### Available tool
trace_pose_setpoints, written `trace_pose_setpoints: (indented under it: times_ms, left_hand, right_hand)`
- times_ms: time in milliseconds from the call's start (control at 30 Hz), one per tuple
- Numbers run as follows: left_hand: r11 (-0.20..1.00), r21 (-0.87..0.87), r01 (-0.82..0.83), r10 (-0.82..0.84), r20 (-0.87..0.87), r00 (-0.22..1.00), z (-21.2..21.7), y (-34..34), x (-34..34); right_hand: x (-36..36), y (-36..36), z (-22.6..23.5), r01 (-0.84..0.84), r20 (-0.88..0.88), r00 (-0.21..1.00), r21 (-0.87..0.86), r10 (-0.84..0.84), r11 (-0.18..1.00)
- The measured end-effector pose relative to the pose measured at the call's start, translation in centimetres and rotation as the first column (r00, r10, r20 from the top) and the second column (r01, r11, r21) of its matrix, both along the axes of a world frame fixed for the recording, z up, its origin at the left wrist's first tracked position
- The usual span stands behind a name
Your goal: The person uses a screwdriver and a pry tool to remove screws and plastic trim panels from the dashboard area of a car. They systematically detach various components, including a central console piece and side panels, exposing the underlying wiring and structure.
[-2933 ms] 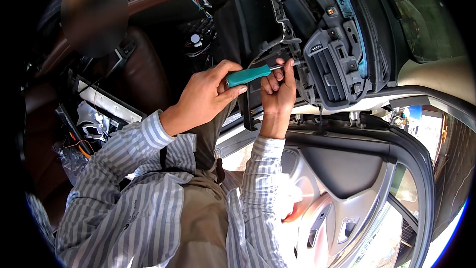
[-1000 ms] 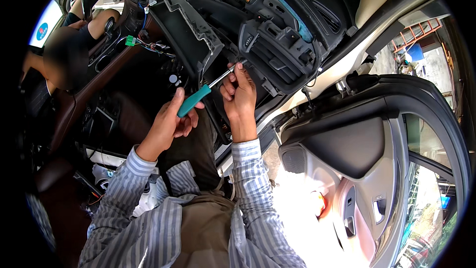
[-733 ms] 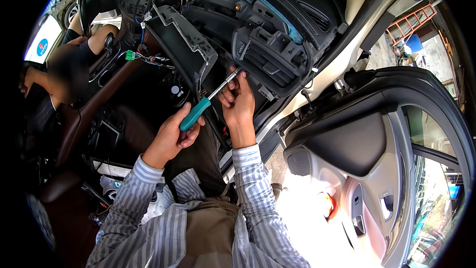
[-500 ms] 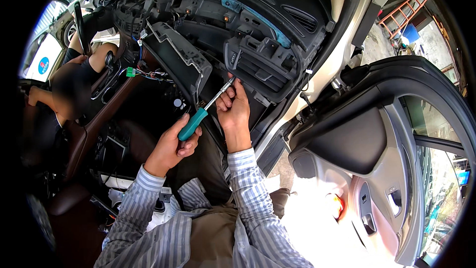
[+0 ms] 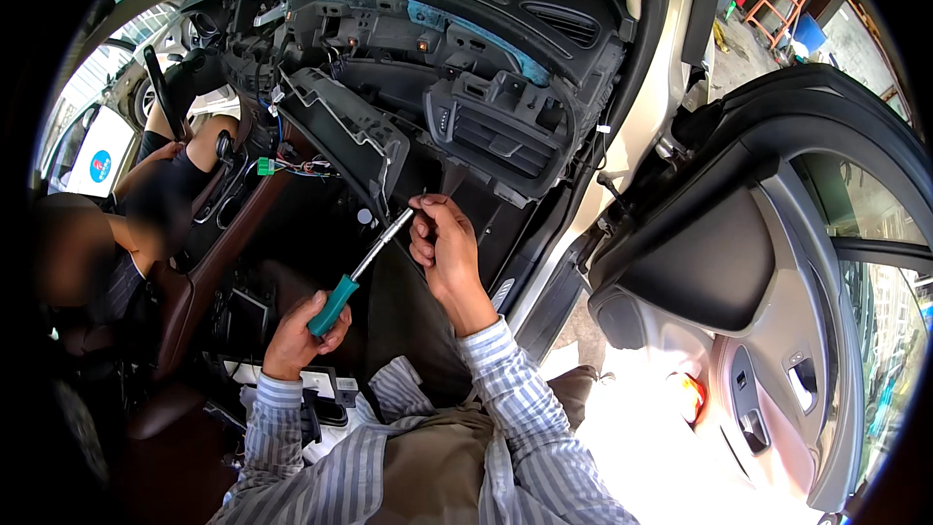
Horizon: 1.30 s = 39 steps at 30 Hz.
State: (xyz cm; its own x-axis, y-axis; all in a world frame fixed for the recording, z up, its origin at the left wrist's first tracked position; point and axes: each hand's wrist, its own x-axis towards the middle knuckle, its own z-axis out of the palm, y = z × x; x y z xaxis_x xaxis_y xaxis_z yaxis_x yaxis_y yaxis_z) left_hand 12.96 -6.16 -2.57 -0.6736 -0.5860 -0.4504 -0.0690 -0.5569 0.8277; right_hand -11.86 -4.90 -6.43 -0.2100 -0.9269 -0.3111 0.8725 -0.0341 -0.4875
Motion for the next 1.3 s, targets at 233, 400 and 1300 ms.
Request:
trace_pose_setpoints:
  times_ms: [233,400,1300]
  left_hand:
    - [0.991,-0.125,-0.042,0.035,-0.058,0.998,-0.8,0.0,5.4]
    - [0.905,-0.321,-0.280,0.340,0.146,0.929,-4.8,-3.0,5.1]
    - [0.859,-0.055,-0.509,0.499,0.306,0.811,-14.8,-3.3,8.5]
  right_hand:
    - [0.4,6.5,3.4,-0.112,-0.328,0.942,-0.112,0.069,0.987]
    - [2.9,11.5,0.2,-0.611,-0.457,0.708,-0.015,0.539,0.791]
    - [13.0,-9.7,-44.5,-0.358,-0.082,0.848,0.638,0.523,0.681]
